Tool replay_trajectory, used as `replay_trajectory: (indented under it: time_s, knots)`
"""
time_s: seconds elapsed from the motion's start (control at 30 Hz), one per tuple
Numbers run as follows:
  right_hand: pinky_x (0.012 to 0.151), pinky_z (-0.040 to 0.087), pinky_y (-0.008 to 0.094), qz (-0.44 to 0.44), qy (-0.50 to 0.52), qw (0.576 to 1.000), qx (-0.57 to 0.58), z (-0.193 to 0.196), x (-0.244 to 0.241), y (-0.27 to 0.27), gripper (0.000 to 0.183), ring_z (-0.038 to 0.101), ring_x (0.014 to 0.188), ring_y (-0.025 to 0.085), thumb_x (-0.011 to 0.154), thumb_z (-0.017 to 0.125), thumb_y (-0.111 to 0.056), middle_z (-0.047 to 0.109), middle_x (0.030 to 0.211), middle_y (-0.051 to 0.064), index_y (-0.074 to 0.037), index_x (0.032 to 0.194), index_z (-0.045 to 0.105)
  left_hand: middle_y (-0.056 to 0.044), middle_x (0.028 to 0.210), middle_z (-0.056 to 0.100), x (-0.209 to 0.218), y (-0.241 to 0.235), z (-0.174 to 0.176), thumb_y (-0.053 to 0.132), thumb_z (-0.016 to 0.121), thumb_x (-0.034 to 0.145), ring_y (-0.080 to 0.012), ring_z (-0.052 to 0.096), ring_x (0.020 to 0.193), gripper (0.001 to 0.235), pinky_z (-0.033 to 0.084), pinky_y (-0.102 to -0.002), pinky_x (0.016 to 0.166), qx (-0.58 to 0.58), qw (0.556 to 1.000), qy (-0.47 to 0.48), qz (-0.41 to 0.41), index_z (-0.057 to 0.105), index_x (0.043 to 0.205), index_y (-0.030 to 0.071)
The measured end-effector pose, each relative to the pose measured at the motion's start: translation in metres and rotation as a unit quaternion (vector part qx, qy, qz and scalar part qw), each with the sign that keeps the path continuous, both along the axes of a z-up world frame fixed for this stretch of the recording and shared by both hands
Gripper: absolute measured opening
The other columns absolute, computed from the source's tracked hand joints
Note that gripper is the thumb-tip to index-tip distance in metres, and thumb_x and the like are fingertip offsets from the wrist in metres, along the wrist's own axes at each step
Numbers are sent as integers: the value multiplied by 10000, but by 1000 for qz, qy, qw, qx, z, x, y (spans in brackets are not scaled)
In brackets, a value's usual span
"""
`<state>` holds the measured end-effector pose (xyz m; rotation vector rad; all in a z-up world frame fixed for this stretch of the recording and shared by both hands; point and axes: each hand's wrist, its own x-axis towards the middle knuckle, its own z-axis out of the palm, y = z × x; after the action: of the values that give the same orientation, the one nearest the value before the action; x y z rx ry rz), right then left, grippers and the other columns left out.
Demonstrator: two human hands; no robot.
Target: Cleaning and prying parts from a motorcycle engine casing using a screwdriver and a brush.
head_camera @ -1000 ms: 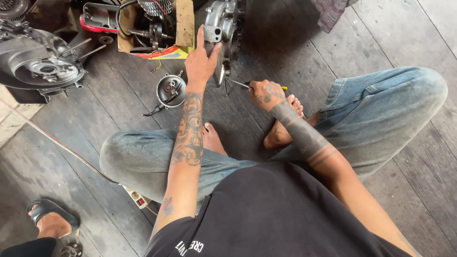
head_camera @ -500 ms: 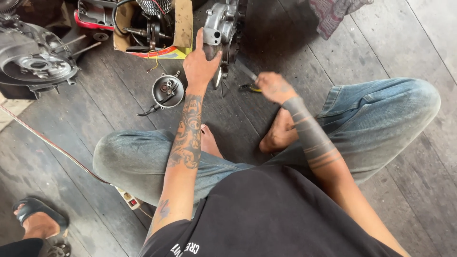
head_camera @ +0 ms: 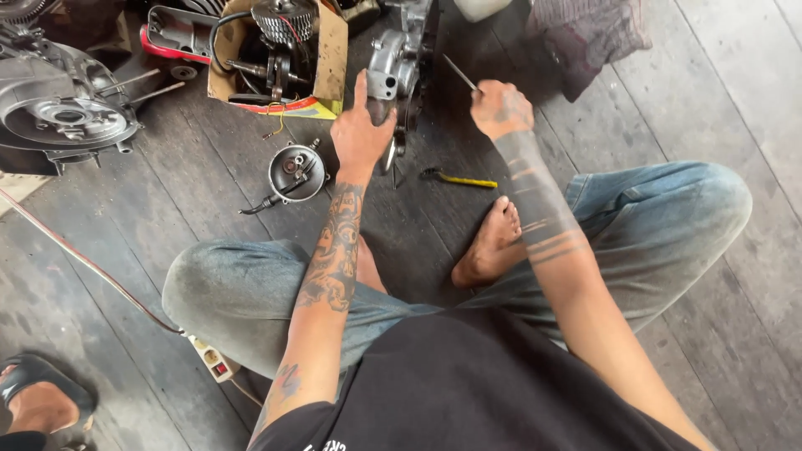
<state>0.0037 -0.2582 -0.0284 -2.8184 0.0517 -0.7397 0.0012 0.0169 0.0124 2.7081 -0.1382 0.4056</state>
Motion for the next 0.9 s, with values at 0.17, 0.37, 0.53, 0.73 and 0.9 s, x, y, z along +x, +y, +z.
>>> replay_trajectory:
  time_s: [0.17,0.37,0.53,0.73,0.9]
  knots:
    - [611,513,443,132,195,952,196,64,-17,15,153,653,640,342,939,604,-186,723,792,103,-107,943,734,-32,659,676,4,-1,-1,430,777,863,-253,634,542,859,523,-356,568,4,1000,-14,0,371,1569,156]
    - [689,499,446,75,270,915,289,29,-37,11,231,651,729,355,984,555,-253,710,811,126,-73,944,696,-39,655,670,-1,1,0,411,783,854,-266,636,553,863,524,-368,580,-13,1000,8,-9,362,1569,172]
    - [663,480,428,133,262,901,319,38,-59,24,204,615,679,320,1015,563,-230,674,770,115,-56,985,665,-61,711,713,-9,-1,6,396,782,859,-277,675,595,833,544,-375,603,-23,1000,10,-12,386,1552,157]
    - [651,520,497,53,219,932,284,13,-45,26,180,666,702,417,945,577,-197,712,762,154,-79,885,699,-58,664,689,-4,1,5,446,781,845,-303,681,604,851,548,-394,614,-8,999,33,8,378,1554,206]
    - [632,524,509,34,159,958,235,7,-53,36,120,676,703,418,973,604,-206,727,762,124,-103,933,650,-61,706,720,0,0,8,433,785,862,-247,668,545,814,549,-362,528,-2,1000,1,-4,400,1534,184]
